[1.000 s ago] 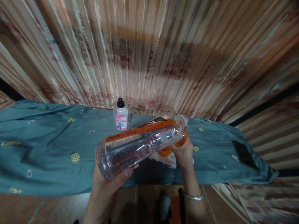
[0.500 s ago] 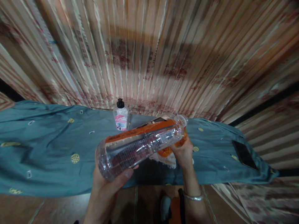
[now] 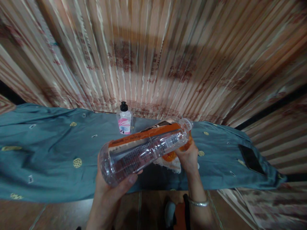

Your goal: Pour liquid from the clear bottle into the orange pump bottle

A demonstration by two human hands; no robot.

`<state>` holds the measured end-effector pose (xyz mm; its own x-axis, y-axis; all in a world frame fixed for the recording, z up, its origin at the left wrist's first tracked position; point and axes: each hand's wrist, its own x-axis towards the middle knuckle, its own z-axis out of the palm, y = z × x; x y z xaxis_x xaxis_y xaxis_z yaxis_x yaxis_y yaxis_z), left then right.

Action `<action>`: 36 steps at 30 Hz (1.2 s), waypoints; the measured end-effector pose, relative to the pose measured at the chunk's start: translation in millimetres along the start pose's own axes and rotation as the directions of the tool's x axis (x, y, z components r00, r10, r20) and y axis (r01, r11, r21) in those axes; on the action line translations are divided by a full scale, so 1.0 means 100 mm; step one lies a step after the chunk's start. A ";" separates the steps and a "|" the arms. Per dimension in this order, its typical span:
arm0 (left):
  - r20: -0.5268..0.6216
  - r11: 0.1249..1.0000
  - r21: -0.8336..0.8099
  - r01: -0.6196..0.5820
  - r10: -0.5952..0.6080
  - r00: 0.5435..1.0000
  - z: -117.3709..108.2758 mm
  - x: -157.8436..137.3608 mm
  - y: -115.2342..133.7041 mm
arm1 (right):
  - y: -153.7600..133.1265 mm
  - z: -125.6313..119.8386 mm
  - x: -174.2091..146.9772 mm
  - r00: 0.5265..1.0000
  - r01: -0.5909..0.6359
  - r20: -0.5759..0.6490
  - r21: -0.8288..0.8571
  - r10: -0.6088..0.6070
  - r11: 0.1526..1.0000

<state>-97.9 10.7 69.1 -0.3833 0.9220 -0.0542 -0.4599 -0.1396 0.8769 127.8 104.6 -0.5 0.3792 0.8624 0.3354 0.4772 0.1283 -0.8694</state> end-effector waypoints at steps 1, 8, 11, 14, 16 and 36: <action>-0.001 1.000 -0.001 -0.002 0.002 1.000 0.00 0.00 0.00 | 0.00 0.00 0.00 1.000 -0.006 0.002 0.005 0.006 1.000; 0.009 1.000 0.021 0.013 -0.014 1.000 -0.03 -0.01 -0.02 | 0.03 0.01 0.00 1.000 0.017 -0.010 -0.016 -0.017 1.000; -0.007 1.000 0.029 0.012 -0.012 1.000 -0.03 -0.01 -0.02 | 0.02 0.01 0.01 1.000 0.004 -0.013 -0.018 -0.004 1.000; -0.007 0.999 0.033 0.004 -0.003 1.000 -0.02 -0.01 -0.01 | 0.01 0.01 0.01 1.000 0.010 -0.016 -0.027 -0.010 1.000; -0.002 0.999 0.047 0.002 -0.002 1.000 -0.02 0.00 -0.01 | 0.00 0.01 0.00 1.000 0.022 -0.018 -0.032 -0.023 0.999; -0.023 1.000 0.020 -0.017 0.018 1.000 0.01 -0.05 -0.03 | -0.03 0.03 0.00 0.999 -0.009 -0.050 -0.003 0.009 1.000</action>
<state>-93.9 6.4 67.5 -0.4094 0.9110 -0.0493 -0.4374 -0.1486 0.8869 124.2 105.9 1.4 0.4229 0.8377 0.3456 0.4763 0.1189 -0.8712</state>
